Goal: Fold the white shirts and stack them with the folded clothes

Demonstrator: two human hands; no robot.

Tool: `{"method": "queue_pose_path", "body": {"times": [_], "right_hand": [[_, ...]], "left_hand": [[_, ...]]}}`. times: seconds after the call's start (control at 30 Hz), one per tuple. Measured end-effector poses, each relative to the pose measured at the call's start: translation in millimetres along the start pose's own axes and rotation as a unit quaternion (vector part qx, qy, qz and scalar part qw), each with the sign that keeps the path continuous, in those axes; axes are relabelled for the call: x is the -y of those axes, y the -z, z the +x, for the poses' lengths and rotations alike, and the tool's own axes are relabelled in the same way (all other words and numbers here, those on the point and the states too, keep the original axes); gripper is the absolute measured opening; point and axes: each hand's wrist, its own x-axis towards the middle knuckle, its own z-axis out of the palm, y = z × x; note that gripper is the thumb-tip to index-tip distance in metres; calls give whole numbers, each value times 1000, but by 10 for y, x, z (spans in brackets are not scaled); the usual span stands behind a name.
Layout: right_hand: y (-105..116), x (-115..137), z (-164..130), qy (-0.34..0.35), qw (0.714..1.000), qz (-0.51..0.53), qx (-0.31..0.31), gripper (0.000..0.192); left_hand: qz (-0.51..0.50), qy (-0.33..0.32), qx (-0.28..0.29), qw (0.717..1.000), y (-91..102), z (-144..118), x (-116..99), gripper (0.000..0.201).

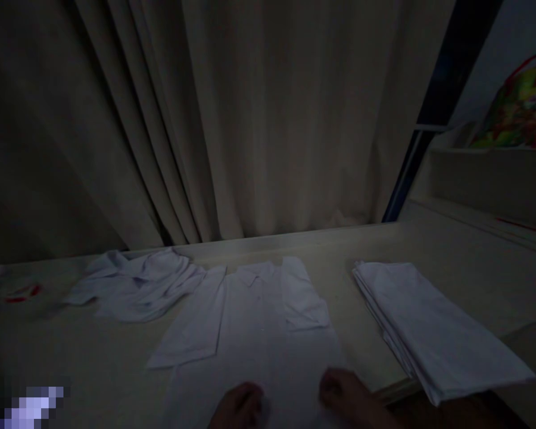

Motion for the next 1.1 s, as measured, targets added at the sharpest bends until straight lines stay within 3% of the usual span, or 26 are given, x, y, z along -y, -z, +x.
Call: {"method": "queue_pose_path", "body": {"times": [0.1,0.17,0.37,0.63,0.87,1.1], "right_hand": [[318,-77,641,-13,990,70,-122,33],[384,-198,962,-36,980,80,-181,38],[197,-526,1354,-72,972,122,-188,39],[225,-682,1434,-66,966,180,-175,29],[259,-861,1500,-62,962,177,-196,29],[212,-810,1482,-59,957,221,-179,35]], "left_hand": [[-58,-17,-50,997,-187,591,-318,34],[-69,-8,-73,995,-304,897,-466,36],[-72,31,-110,991,-559,1405,-507,38],[-98,30,-143,984,-664,1554,-493,21],[-119,38,-132,983,-583,1459,-397,25],[-148,74,-100,981,-541,1484,-376,21]]}}
